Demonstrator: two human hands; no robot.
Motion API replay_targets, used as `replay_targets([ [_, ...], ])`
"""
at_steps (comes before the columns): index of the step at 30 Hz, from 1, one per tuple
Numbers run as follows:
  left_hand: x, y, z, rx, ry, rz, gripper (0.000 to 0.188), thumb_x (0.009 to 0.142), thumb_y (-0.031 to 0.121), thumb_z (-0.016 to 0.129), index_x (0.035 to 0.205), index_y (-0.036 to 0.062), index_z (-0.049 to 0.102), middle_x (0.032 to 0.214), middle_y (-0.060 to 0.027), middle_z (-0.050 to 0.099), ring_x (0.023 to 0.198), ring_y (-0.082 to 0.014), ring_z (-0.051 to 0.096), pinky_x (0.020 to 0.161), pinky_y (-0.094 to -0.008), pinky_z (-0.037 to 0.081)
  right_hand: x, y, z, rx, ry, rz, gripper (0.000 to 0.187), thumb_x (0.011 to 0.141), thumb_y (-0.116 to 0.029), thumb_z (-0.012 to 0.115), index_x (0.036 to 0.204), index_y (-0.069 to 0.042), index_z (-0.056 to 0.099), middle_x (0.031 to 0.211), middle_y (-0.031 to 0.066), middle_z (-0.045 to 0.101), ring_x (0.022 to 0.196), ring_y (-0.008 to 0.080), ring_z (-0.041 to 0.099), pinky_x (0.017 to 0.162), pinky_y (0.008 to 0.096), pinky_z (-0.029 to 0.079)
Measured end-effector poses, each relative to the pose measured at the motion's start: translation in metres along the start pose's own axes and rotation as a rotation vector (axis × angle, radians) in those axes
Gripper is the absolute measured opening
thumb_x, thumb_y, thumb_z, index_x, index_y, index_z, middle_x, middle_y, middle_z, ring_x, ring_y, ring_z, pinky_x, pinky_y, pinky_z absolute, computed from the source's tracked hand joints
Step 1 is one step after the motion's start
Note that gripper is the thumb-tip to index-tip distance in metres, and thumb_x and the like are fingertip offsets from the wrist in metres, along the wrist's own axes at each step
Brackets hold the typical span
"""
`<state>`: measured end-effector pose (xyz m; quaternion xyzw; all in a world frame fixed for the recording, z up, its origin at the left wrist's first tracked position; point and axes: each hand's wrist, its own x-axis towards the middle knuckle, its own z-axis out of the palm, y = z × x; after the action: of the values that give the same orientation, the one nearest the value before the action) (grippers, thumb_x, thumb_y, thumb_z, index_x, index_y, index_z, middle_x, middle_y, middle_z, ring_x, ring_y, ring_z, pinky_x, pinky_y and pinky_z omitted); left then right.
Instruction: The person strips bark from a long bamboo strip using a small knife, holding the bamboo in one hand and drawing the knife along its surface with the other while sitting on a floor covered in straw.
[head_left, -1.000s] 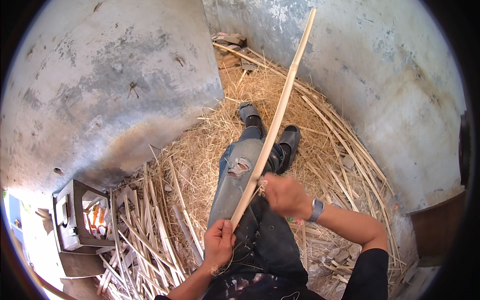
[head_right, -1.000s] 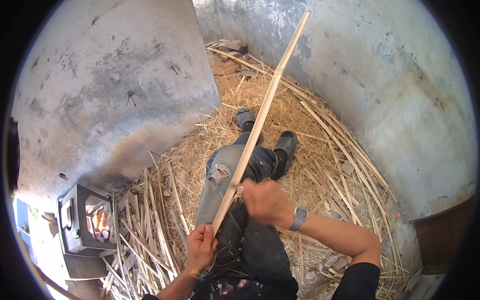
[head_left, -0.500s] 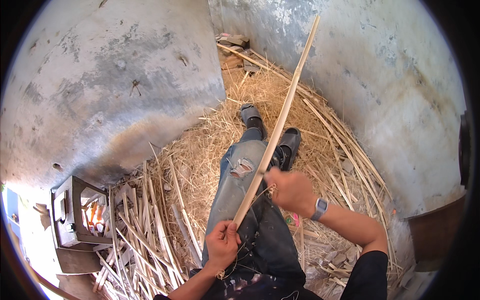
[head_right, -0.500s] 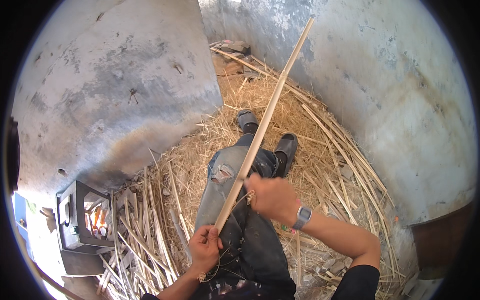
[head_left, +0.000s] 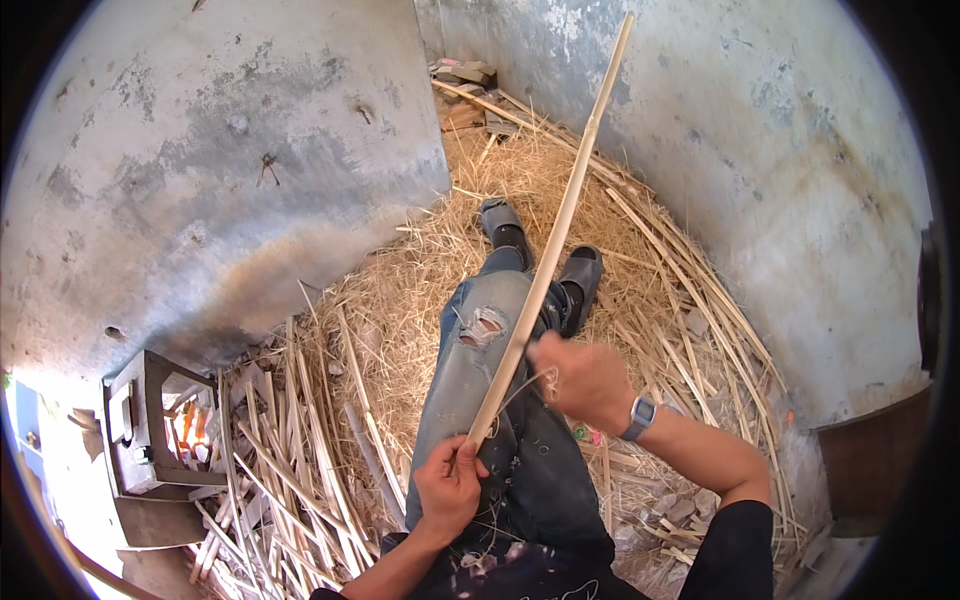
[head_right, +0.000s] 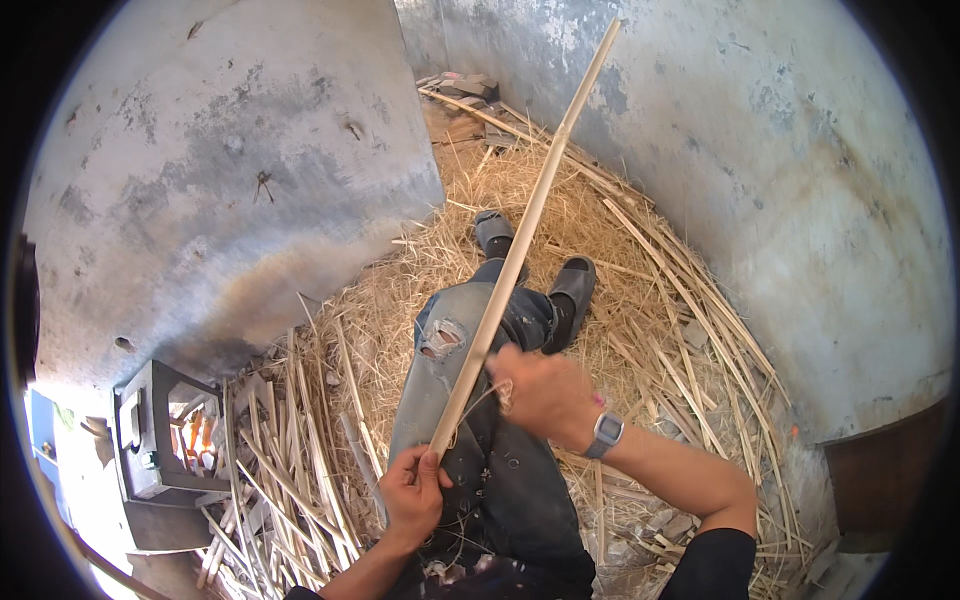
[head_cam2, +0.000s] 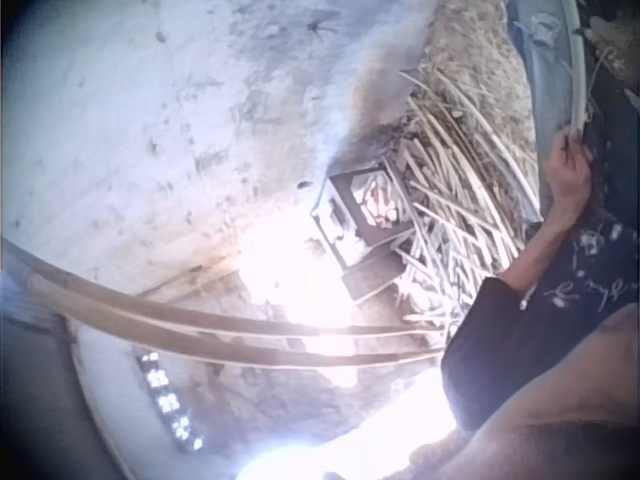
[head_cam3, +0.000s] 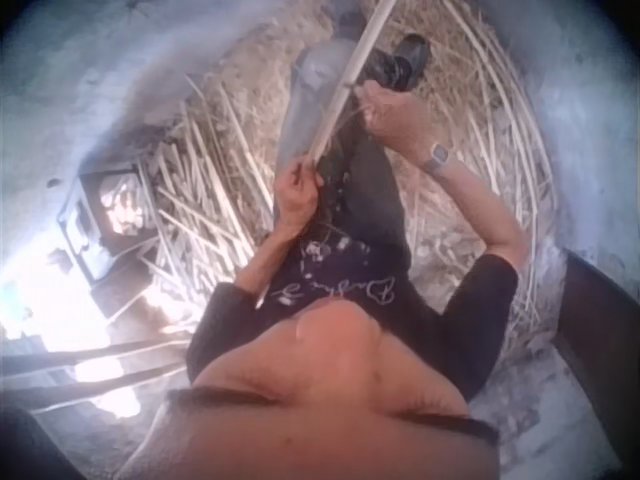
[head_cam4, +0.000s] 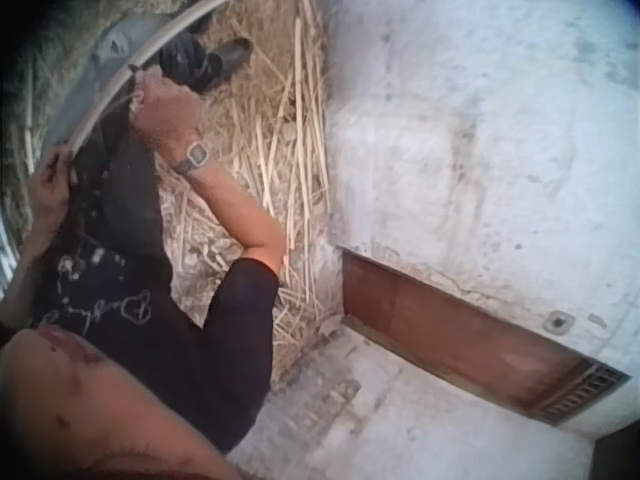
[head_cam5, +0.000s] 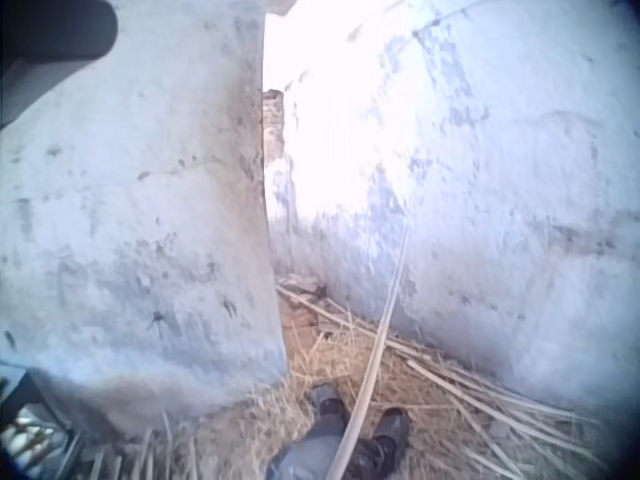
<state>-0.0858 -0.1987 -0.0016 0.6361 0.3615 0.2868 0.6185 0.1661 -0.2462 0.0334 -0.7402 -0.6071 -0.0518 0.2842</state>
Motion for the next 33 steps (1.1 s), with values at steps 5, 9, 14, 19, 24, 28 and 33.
replay_targets([
  [5, 0.003, -0.005, 0.002, 0.058, 0.008, 0.0, 0.025, 0.111, 0.019, 0.06, 0.113, -0.0054, 0.066, 0.074, -0.0044, 0.066, 0.065, -0.007, 0.058, 0.06, -0.021, 0.043, -0.026, -0.037, -0.009, 0.051, -0.201, -0.04, 0.021, 0.105, -0.025, 0.059, 0.089, -0.011, 0.058, 0.056, 0.0119, 0.059, 0.047, 0.0352, 0.061, 0.043, 0.047, 0.047],
  [9, 0.004, 0.001, -0.005, -0.012, -0.022, -0.046, 0.029, 0.112, 0.023, 0.059, 0.11, -0.0054, 0.067, 0.072, -0.004, 0.066, 0.062, -0.0073, 0.058, 0.058, -0.021, 0.042, -0.003, -0.008, 0.0, 0.039, 0.065, -0.115, 0.026, 0.107, -0.024, 0.058, 0.085, -0.01, 0.056, 0.056, 0.0131, 0.058, 0.047, 0.0365, 0.06, 0.044, 0.0473, 0.045],
  [14, 0.025, 0.022, -0.022, -0.116, -0.16, -0.275, 0.038, 0.113, 0.032, 0.056, 0.105, -0.0039, 0.069, 0.062, -0.0017, 0.059, 0.054, -0.0058, 0.051, 0.053, -0.0207, 0.037, 0.013, -0.001, -0.001, 0.067, 0.153, 0.13, 0.029, 0.108, -0.026, 0.056, 0.086, -0.009, 0.059, 0.057, 0.0135, 0.06, 0.05, 0.037, 0.063, 0.045, 0.048, 0.049],
  [19, 0.03, 0.014, -0.045, -0.313, -0.268, -0.476, 0.042, 0.114, 0.037, 0.054, 0.108, -0.0019, 0.069, 0.059, 0.0022, 0.052, 0.05, -0.004, 0.04, 0.049, -0.0213, 0.028, 0.027, 0.0, -0.007, 0.085, 0.09, 0.049, 0.031, 0.108, -0.028, 0.057, 0.085, -0.008, 0.058, 0.056, 0.0154, 0.059, 0.049, 0.0375, 0.062, 0.043, 0.047, 0.047],
  [24, 0.039, 0.012, -0.045, -0.41, -0.3, -0.517, 0.04, 0.113, 0.035, 0.055, 0.106, -0.002, 0.068, 0.057, 0.0029, 0.049, 0.049, -0.0047, 0.039, 0.047, -0.0223, 0.028, 0.001, -0.03, 0.005, 0.16, -0.005, 0.009, 0.029, 0.106, -0.03, 0.059, 0.084, -0.011, 0.056, 0.058, 0.013, 0.058, 0.047, 0.0385, 0.059, 0.043, 0.0473, 0.045],
  [28, 0.043, 0.015, -0.054, -0.552, -0.339, -0.645, 0.037, 0.114, 0.033, 0.053, 0.108, -0.0008, 0.067, 0.056, 0.0028, 0.047, 0.048, -0.0057, 0.038, 0.047, -0.0228, 0.027, 0.006, -0.03, 0.004, 0.14, 0.019, -0.07, 0.025, 0.105, -0.026, 0.06, 0.085, -0.011, 0.057, 0.058, 0.013, 0.057, 0.048, 0.0385, 0.059, 0.044, 0.0477, 0.046],
  [33, 0.048, 0.015, -0.054, -0.632, -0.395, -0.634, 0.035, 0.115, 0.032, 0.051, 0.109, 0.0003, 0.065, 0.056, 0.0027, 0.045, 0.047, -0.0059, 0.035, 0.046, -0.0228, 0.027, 0.028, -0.021, -0.004, 0.061, 0.146, 0.161, 0.031, 0.107, -0.03, 0.057, 0.085, -0.008, 0.056, 0.059, 0.0169, 0.061, 0.053, 0.0403, 0.065, 0.045, 0.049, 0.049],
])
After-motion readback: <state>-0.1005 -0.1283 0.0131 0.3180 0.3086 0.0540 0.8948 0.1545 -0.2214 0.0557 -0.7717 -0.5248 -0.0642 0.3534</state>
